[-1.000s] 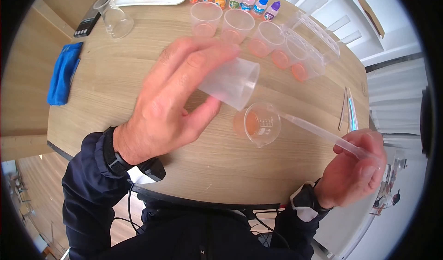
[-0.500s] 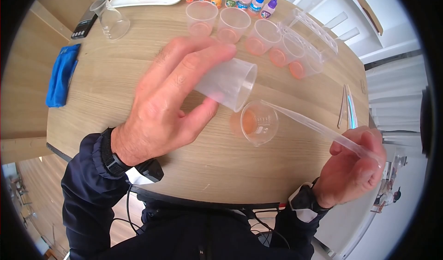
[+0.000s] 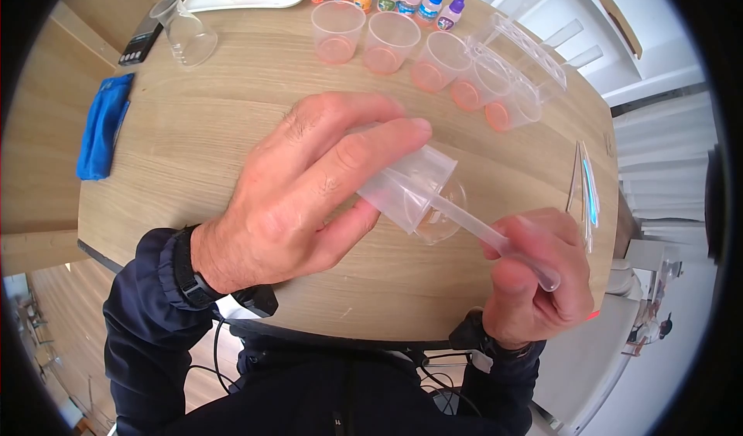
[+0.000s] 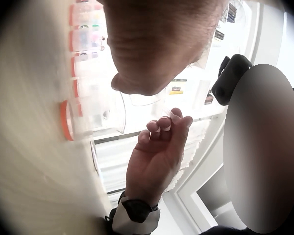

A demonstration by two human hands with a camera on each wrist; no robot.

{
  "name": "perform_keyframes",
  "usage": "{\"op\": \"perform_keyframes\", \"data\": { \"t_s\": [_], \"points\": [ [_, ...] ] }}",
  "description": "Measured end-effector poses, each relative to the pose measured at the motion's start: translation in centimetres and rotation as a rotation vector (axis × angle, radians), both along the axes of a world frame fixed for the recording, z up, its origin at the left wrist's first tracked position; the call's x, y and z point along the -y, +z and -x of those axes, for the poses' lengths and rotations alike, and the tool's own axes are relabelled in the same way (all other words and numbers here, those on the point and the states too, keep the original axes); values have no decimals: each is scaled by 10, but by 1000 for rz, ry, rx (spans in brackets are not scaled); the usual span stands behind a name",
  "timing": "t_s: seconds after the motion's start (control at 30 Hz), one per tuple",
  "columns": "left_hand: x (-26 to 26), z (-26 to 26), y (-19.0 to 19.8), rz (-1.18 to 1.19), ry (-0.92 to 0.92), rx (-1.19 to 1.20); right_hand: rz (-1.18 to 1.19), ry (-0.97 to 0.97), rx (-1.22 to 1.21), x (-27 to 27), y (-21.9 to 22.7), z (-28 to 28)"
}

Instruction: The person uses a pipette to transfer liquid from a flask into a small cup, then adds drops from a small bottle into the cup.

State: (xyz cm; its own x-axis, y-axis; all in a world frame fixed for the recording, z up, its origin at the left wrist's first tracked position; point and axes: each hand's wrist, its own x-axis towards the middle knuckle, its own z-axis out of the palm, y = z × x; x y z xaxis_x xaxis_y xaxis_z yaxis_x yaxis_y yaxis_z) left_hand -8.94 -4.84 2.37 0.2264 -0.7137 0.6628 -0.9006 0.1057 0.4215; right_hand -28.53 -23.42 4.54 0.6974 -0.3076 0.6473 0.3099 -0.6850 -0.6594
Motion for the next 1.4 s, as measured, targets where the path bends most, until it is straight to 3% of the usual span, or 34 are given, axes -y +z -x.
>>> {"op": "perform_keyframes", "data": {
  "t_s": [0.2,0.4,0.67,0.87,1.27,1.4],
  "points": [
    [-1,-1,-1,-5,3,3,77,-2,1,3,-1,-1],
    [0,-1,-2,1,-2,-5,-57,-16,8,0,-4,-1],
    [-2,-3,-3,-4,1,-17,-11,-57,89,3,2,3],
    [-3,-14,-4,0,213,-88,-60,-262,165,25,17,15],
    [-2,-10,5,-51,208,-153,90,-42,53,32,21,7],
    [-4,0,11,-112,193,-468,65,0,72,29,27,0]
  ]
}}
